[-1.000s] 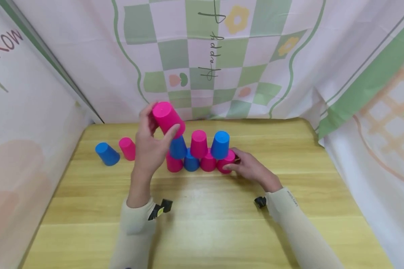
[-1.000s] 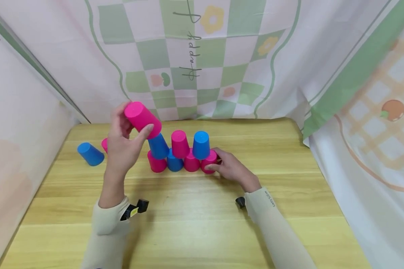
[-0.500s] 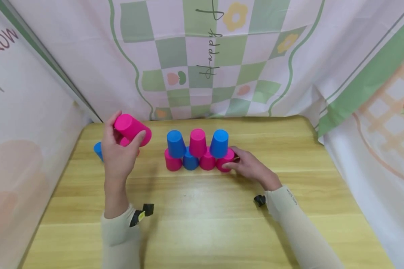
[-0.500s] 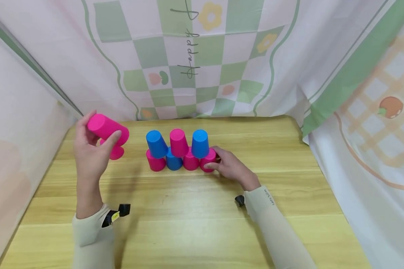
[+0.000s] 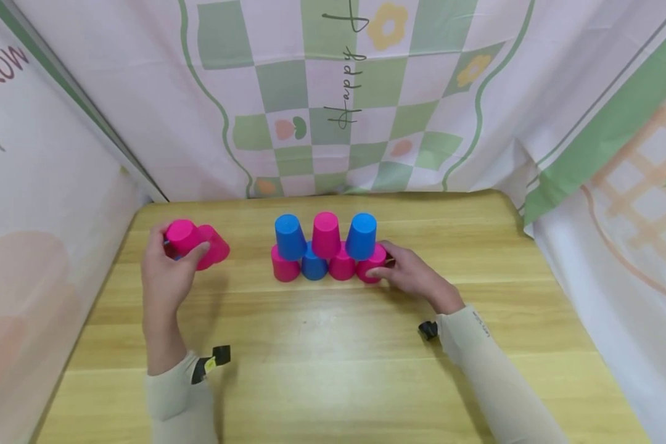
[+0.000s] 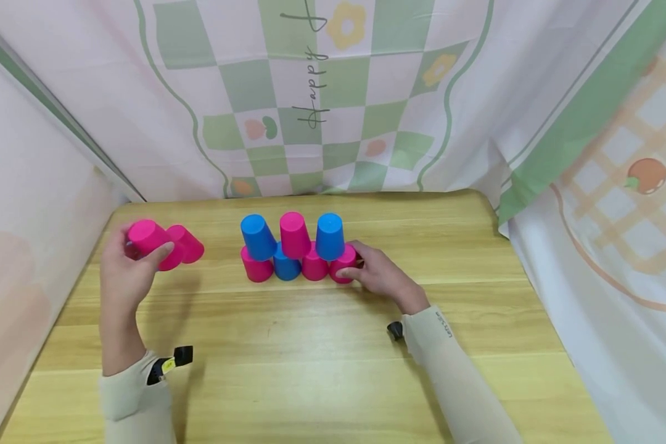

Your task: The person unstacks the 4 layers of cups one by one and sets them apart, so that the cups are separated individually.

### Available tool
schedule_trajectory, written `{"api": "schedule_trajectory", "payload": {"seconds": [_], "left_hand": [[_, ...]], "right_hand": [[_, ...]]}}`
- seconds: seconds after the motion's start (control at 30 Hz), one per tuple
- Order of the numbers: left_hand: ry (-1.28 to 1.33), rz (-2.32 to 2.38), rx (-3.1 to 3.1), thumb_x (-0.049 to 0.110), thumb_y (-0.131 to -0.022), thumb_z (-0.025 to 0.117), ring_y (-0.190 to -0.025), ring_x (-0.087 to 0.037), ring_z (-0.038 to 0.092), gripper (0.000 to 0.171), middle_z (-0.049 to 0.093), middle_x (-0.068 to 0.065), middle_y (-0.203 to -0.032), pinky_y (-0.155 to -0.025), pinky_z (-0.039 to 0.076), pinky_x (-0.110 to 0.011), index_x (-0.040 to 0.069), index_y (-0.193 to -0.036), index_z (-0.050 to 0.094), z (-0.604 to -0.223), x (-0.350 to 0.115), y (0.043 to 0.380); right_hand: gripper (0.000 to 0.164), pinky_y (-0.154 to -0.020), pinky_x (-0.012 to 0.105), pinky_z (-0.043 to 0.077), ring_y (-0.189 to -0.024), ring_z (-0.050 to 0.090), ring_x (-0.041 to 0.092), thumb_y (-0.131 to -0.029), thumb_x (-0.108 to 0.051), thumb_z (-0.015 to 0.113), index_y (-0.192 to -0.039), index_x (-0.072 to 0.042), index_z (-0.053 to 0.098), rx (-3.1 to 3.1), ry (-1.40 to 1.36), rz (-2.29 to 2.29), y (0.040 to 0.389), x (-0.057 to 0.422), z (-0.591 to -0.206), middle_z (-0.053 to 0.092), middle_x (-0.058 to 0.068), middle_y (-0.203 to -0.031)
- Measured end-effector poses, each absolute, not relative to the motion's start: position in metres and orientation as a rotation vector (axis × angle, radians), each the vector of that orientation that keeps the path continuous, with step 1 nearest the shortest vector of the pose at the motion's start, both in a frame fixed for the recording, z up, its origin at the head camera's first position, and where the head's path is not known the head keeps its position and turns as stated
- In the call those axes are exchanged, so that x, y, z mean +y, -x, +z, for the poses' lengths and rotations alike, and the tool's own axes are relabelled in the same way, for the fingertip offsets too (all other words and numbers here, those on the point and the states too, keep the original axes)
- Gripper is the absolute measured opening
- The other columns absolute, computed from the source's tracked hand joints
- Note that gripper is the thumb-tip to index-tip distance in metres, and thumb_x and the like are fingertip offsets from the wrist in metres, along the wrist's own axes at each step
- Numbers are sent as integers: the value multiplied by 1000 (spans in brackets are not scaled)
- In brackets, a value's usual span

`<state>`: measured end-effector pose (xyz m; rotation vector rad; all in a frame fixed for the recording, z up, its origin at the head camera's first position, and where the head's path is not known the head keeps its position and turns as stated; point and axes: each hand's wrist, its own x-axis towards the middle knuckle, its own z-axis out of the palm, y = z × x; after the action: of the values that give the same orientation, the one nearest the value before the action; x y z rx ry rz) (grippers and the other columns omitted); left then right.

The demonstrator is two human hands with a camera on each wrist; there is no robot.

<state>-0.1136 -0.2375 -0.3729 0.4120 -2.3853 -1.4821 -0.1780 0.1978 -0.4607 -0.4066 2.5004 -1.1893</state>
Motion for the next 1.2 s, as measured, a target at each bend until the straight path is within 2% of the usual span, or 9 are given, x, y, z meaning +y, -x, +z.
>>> {"api": "schedule_trajectory", "payload": {"seconds": [0.23,0.5,0.87,1.2], "left_hand": [[-511,-1449,-2558,12,-96,75,-132,-33,56,59,58,-18,-144,-112,51,-52,3,-148,49,-384,-254,115],[-538,-1368,-2728,14,-96,74,-134,-47,53,67,54,-29,-146,-112,49,-60,-5,-152,43,-392,-267,122],[-632,-1300,-2851,12,-96,71,-135,-52,49,65,49,-36,-147,-111,46,-66,-11,-149,41,-405,-281,127],[-688,-1351,-2848,7,-94,67,-134,-53,48,62,48,-36,-145,-110,47,-67,-12,-146,39,-418,-290,125]], "right_hand": [[53,-95,42,57,-111,63,28,-96,-37,77,-141,-17,58,2504,422,-1193,178,198,-461,68,6,-122],[53,-96,42,57,-111,63,27,-96,-38,77,-141,-17,58,2498,441,-1204,178,198,-461,68,5,-122],[54,-96,44,58,-112,63,28,-96,-38,77,-142,-17,58,2499,428,-1194,178,197,-460,67,6,-123],[54,-96,43,58,-112,63,28,-96,-37,77,-142,-17,58,2500,432,-1197,177,197,-460,67,6,-123]]}}
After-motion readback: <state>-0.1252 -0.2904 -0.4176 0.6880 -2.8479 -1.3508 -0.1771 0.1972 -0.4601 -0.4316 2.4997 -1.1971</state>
